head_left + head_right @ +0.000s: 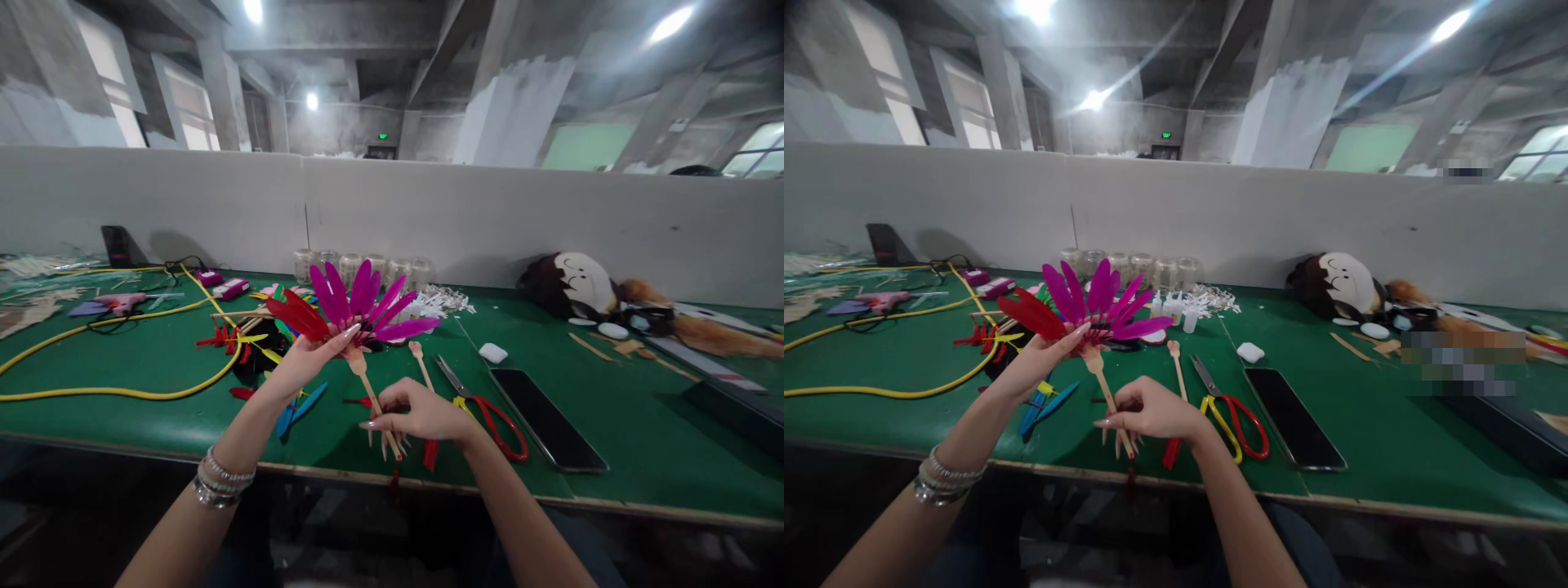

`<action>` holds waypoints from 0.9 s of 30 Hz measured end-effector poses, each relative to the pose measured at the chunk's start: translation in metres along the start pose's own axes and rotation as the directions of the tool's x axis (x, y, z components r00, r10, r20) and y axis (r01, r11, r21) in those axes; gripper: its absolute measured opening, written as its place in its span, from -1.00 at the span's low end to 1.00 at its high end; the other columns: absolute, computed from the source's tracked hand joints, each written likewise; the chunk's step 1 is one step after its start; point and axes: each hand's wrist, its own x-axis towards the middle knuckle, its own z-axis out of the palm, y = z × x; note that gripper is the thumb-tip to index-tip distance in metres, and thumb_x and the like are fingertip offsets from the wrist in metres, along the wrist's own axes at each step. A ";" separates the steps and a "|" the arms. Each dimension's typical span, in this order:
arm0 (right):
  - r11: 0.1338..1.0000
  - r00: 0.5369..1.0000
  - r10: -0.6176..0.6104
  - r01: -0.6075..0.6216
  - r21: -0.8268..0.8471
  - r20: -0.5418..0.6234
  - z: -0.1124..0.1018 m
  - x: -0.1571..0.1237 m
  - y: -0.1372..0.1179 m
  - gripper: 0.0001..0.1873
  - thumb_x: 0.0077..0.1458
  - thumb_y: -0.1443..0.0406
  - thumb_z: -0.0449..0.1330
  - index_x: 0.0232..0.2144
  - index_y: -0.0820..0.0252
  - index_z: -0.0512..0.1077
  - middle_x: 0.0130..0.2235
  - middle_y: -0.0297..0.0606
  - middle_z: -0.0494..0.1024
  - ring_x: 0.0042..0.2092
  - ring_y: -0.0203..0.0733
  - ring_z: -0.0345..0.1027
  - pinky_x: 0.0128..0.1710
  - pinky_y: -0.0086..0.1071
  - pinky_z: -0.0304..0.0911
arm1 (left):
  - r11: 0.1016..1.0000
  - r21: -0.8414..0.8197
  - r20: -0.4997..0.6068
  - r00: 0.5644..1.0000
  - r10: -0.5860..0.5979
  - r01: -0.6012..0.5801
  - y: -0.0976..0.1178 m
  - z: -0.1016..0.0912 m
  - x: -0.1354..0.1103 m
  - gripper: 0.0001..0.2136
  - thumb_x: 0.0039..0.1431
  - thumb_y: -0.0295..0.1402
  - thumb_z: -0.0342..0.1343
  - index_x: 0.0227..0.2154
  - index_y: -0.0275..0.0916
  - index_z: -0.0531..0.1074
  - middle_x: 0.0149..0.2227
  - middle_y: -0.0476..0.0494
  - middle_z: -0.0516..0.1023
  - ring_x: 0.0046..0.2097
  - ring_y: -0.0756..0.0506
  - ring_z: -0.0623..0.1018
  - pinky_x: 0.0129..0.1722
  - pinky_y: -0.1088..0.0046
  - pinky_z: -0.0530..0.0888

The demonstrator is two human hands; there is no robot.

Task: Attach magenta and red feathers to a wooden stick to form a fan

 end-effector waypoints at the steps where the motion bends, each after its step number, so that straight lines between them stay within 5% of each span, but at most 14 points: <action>1: 1.000 1.000 -0.003 0.003 0.008 0.003 0.000 0.000 -0.001 -0.66 -0.14 0.12 0.21 -0.62 0.32 0.37 -0.66 -0.36 0.32 -0.60 -0.38 0.21 -0.60 -0.52 0.14 | 0.999 0.035 -0.021 1.000 0.023 -0.022 0.000 -0.001 0.000 -0.73 -0.03 -0.23 0.13 -0.28 -0.26 0.49 -0.19 -0.14 0.55 -0.09 -0.17 0.48 -0.12 0.30 0.42; 4: 1.000 1.000 -0.010 0.010 0.026 0.001 0.001 -0.001 -0.001 -0.68 -0.16 0.13 0.23 -0.62 0.32 0.38 -0.66 -0.36 0.34 -0.60 -0.38 0.22 -0.59 -0.52 0.16 | 0.977 0.158 -0.113 0.980 0.163 -0.144 -0.002 -0.007 0.001 -0.77 -0.04 -0.22 0.13 -0.38 -0.28 0.48 -0.31 -0.12 0.57 -0.18 -0.14 0.51 -0.18 0.34 0.44; 9: 0.998 1.000 0.004 -0.004 0.060 0.005 0.001 -0.001 0.002 -0.69 -0.16 0.14 0.23 -0.60 0.32 0.39 -0.64 -0.35 0.37 -0.59 -0.37 0.24 -0.57 -0.50 0.19 | 0.913 0.222 -0.314 0.861 0.399 -0.342 -0.008 -0.019 0.001 -0.78 -0.05 -0.26 0.16 -0.35 -0.26 0.40 -0.46 -0.01 0.50 -0.44 0.00 0.50 -0.51 0.55 0.44; 14: 0.999 1.000 -0.002 0.002 0.036 0.004 0.000 -0.001 0.002 -0.68 -0.16 0.13 0.23 -0.62 0.32 0.37 -0.65 -0.35 0.35 -0.59 -0.37 0.24 -0.58 -0.50 0.18 | 0.869 0.317 -0.332 0.814 0.478 -0.380 -0.007 -0.022 -0.002 -0.82 -0.02 -0.27 0.13 -0.39 -0.28 0.43 -0.43 -0.05 0.50 -0.42 0.00 0.49 -0.53 0.57 0.43; 23: 0.999 1.000 0.002 -0.002 0.042 0.004 0.001 -0.001 0.002 -0.69 -0.15 0.14 0.22 -0.60 0.33 0.38 -0.64 -0.34 0.36 -0.59 -0.38 0.24 -0.57 -0.50 0.20 | 0.868 0.342 -0.293 0.837 0.463 -0.360 -0.005 -0.023 0.001 -0.82 -0.03 -0.25 0.13 -0.43 -0.27 0.42 -0.47 -0.02 0.45 -0.52 0.06 0.40 -0.61 0.61 0.35; 27: 0.999 1.000 -0.002 0.002 0.035 0.002 0.001 -0.002 0.000 -0.69 -0.16 0.14 0.24 -0.62 0.33 0.39 -0.67 -0.37 0.33 -0.60 -0.39 0.23 -0.58 -0.50 0.18 | 0.870 0.392 -0.158 0.910 0.384 -0.299 -0.004 -0.023 -0.001 -0.79 -0.01 -0.24 0.11 -0.59 -0.29 0.36 -0.65 0.07 0.29 -0.64 0.11 0.24 -0.67 0.60 0.23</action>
